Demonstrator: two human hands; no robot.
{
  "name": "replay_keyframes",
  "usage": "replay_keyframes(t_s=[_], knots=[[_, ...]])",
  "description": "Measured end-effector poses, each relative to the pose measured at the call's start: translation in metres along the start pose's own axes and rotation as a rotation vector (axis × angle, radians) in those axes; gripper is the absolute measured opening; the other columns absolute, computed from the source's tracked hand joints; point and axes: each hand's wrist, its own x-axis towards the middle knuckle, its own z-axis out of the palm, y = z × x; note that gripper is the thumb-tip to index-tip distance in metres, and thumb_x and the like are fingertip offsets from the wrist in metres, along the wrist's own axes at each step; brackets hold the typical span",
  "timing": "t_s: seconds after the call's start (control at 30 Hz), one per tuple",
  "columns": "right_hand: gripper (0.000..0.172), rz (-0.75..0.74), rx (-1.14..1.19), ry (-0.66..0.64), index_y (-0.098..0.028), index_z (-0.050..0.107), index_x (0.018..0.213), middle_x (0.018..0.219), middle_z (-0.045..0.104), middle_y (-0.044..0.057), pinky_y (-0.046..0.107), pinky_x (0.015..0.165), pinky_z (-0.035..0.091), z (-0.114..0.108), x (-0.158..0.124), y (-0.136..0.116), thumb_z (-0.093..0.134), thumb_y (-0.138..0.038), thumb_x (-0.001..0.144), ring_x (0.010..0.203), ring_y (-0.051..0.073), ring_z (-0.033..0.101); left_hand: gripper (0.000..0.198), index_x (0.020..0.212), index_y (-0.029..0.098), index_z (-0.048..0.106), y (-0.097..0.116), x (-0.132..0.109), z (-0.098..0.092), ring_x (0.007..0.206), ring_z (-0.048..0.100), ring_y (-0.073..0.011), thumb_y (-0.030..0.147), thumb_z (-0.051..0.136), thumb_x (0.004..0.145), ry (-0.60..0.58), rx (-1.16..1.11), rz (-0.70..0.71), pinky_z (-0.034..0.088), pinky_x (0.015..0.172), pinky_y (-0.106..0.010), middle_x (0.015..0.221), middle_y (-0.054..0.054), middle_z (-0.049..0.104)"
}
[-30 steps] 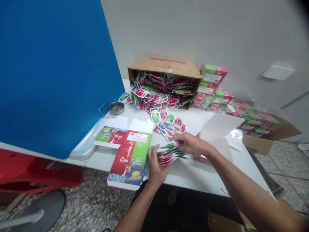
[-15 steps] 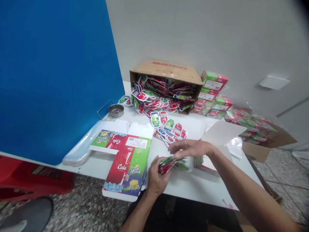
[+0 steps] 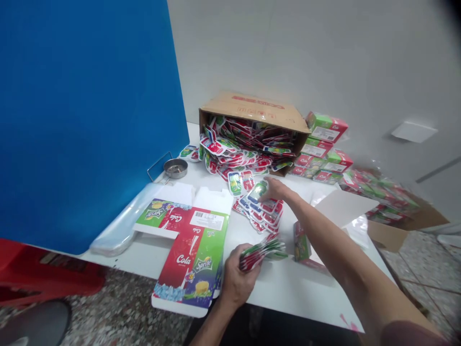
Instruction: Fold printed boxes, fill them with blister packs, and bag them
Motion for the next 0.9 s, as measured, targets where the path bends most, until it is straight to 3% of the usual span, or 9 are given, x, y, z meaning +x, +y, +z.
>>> replay_keyframes(t_s=[0.17,0.3,0.4,0.47,0.6,0.73,0.9], knots=[[0.097,0.050,0.006,0.015,-0.017,0.055,0.137,0.128,0.067,0.013,0.034,0.088,0.053,-0.012,-0.009,0.013,0.090,-0.055,0.055,0.112,0.031,0.064,0.026,0.102,0.018,0.068,-0.005,0.001,-0.001,0.075,0.066,-0.0179,0.034,0.074,0.083,-0.052,0.009,-0.028,0.054,0.069,-0.026,0.086,-0.005,0.072],[0.076,0.098,-0.020,-0.104,-0.015,0.071,0.107,0.101,0.075,0.012,0.032,0.068,0.054,-0.010,-0.017,0.022,0.092,-0.058,0.048,0.087,0.028,0.070,0.026,0.101,0.018,0.067,-0.007,0.000,0.000,0.073,0.064,-0.0171,0.035,0.074,0.083,-0.052,-0.007,-0.029,0.053,0.068,-0.025,0.084,-0.004,0.071],[0.066,0.104,-0.050,-0.157,-0.016,0.073,0.090,0.090,0.075,0.009,0.031,0.065,0.051,0.001,-0.023,0.023,0.092,-0.060,0.045,0.082,0.027,0.070,0.025,0.101,0.018,0.067,-0.005,-0.001,0.000,0.071,0.064,-0.0166,0.033,0.074,0.083,-0.048,-0.012,-0.021,0.053,0.068,-0.025,0.083,-0.003,0.071],[0.068,0.103,-0.066,-0.135,-0.016,0.072,0.093,0.097,0.074,0.011,0.031,0.066,0.051,0.008,-0.029,0.022,0.090,-0.063,0.047,0.087,0.028,0.070,0.025,0.101,0.018,0.067,-0.005,-0.001,0.000,0.071,0.064,-0.0166,0.032,0.074,0.083,-0.049,-0.010,-0.013,0.052,0.068,-0.025,0.083,-0.003,0.071],[0.082,0.101,-0.081,-0.005,-0.017,0.064,0.116,0.122,0.067,0.017,0.034,0.076,0.050,0.019,-0.042,0.021,0.085,-0.068,0.055,0.107,0.032,0.065,0.023,0.102,0.017,0.067,-0.005,-0.001,0.000,0.074,0.064,-0.0173,0.029,0.072,0.083,-0.044,-0.005,-0.001,0.053,0.070,-0.026,0.085,-0.003,0.072],[0.082,0.087,-0.036,0.012,-0.018,0.058,0.122,0.118,0.068,0.014,0.033,0.079,0.050,0.028,-0.050,0.025,0.081,-0.068,0.062,0.105,0.029,0.066,0.026,0.106,0.017,0.067,-0.006,-0.001,0.002,0.076,0.066,-0.0179,0.026,0.071,0.082,-0.044,-0.020,0.002,0.054,0.073,-0.028,0.086,-0.003,0.071],[0.096,0.096,0.022,-0.036,-0.018,0.054,0.132,0.120,0.068,0.013,0.031,0.078,0.052,0.022,-0.043,0.023,0.089,-0.061,0.053,0.104,0.027,0.067,0.026,0.105,0.018,0.067,-0.003,-0.001,0.002,0.076,0.067,-0.0175,0.028,0.073,0.082,-0.063,-0.050,-0.011,0.053,0.072,-0.026,0.086,-0.002,0.073]])
